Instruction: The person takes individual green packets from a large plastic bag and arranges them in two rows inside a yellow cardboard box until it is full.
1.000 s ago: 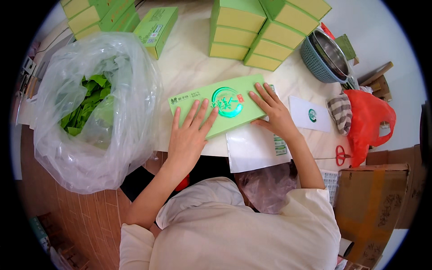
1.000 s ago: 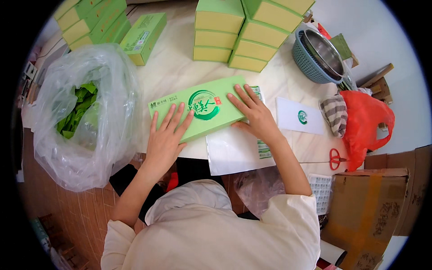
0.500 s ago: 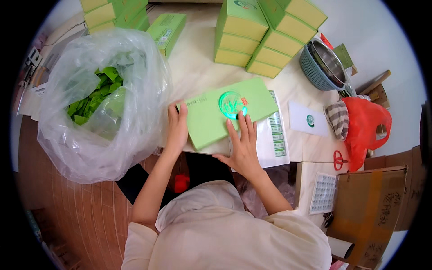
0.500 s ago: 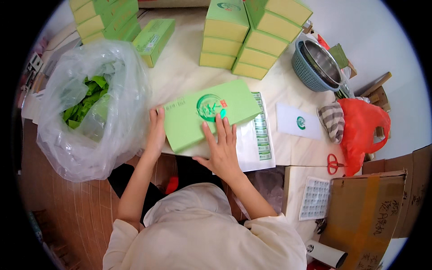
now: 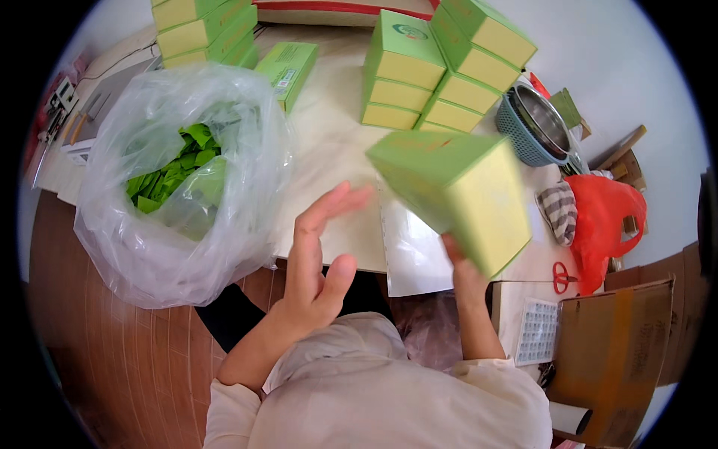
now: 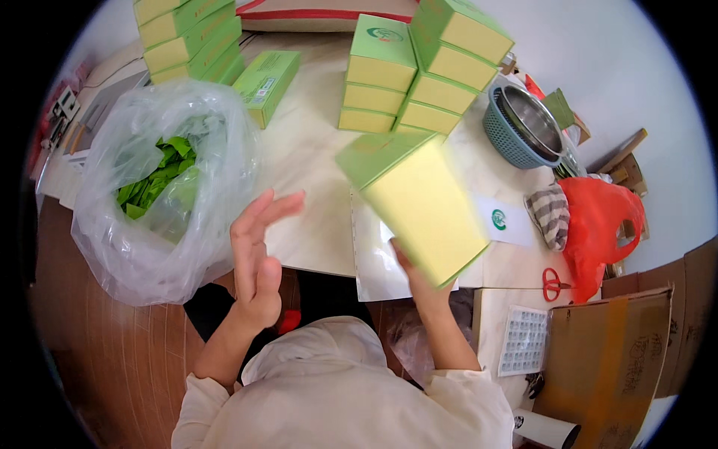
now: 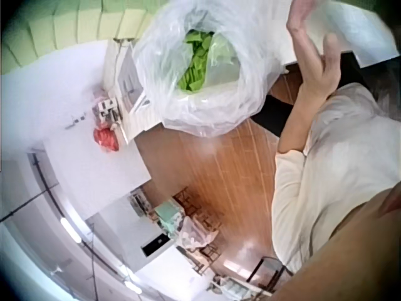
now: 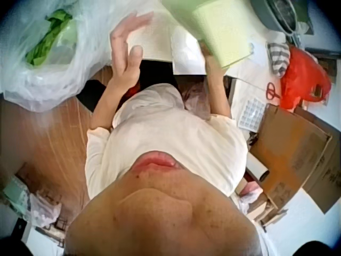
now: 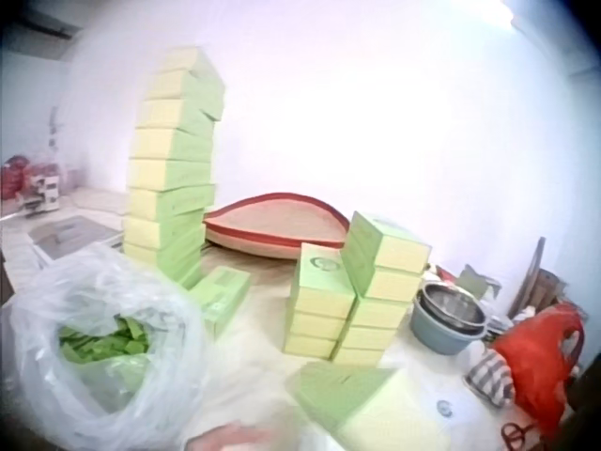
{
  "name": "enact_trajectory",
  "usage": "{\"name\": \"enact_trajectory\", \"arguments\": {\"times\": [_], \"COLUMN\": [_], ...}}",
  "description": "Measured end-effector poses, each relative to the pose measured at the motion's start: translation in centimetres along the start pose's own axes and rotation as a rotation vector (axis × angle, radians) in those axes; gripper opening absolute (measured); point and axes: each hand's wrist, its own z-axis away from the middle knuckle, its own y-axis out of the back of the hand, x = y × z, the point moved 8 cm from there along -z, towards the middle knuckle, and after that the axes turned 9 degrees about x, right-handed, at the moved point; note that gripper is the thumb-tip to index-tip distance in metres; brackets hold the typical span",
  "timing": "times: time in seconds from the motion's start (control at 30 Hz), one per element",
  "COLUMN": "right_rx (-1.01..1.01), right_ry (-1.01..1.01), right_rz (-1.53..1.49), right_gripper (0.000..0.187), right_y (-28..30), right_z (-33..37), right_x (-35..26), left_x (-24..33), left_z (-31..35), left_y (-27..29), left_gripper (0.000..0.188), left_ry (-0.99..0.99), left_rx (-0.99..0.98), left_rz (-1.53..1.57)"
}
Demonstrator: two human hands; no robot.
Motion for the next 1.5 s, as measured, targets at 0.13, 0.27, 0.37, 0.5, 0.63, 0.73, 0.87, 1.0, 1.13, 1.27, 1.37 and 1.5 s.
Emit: {"name": "enact_trajectory", "arguments": {"times": [0.13,0.27,0.37,0.5,0.63,0.73,0.87,1.0,1.13,1.27,1.37,1.5], "right_rx": [0.185,-0.026,-0.264,-0.201,0.040,-0.042,-0.077,-0.067,-0.106,-0.089,-0.066,-0.053], "right_ry": [-0.469,-0.831,-0.922,-0.676,-0.031,0.062,0.078,0.093,0.135,0.139,0.112,0.064], "right_rz": [-0.709,-0.841,-0.883,-0.417,0.486,0.477,0.506,0.479,0.482,0.466,0.402,0.356], "right_gripper": [0.057,0.057,0.054,0.040,0.030,0.038,0.049,0.046,0.046,0.043,0.039,0.034], "right_y": [-0.5,-4.8,-6.4,-0.3,6.5,6.1,4.7,5.0,5.3,5.2,5.4,5.5], "right_z": [-2.3,-1.1,0.4,0.2,1.1,4.2,6.7,7.0,6.9,7.0,7.0,6.9], "right_x": [2.0,5.2,8.4,10.6,9.5,9.5,9.7,10.7,10.7,10.9,11.4,11.6], "left_x": [-2.5,-6.3,-9.2,-11.1,-10.8,-9.3,-10.3,-12.9,-13.7,-13.8,-13.8,-13.8], "left_z": [-0.8,1.7,2.6,2.8,2.8,3.8,7.5,9.0,9.3,9.3,9.1,9.2], "left_y": [-1.4,-4.2,-4.9,-4.8,-6.0,-10.7,-16.4,-17.6,-17.3,-17.3,-17.4,-17.5], "left_gripper": [0.064,0.071,0.070,0.063,0.060,0.054,0.052,0.052,0.052,0.053,0.053,0.054], "left_ry": [-0.133,-0.040,-0.107,-0.048,-0.041,-0.118,-0.214,-0.206,-0.199,-0.219,-0.218,-0.216], "left_rx": [-0.073,-0.393,-0.503,-0.497,-0.457,-0.577,-0.819,-0.875,-0.885,-0.884,-0.883,-0.890], "left_rz": [-0.569,-0.819,-1.113,-1.160,-1.247,-0.973,-0.621,-0.663,-0.667,-0.684,-0.669,-0.669]}}
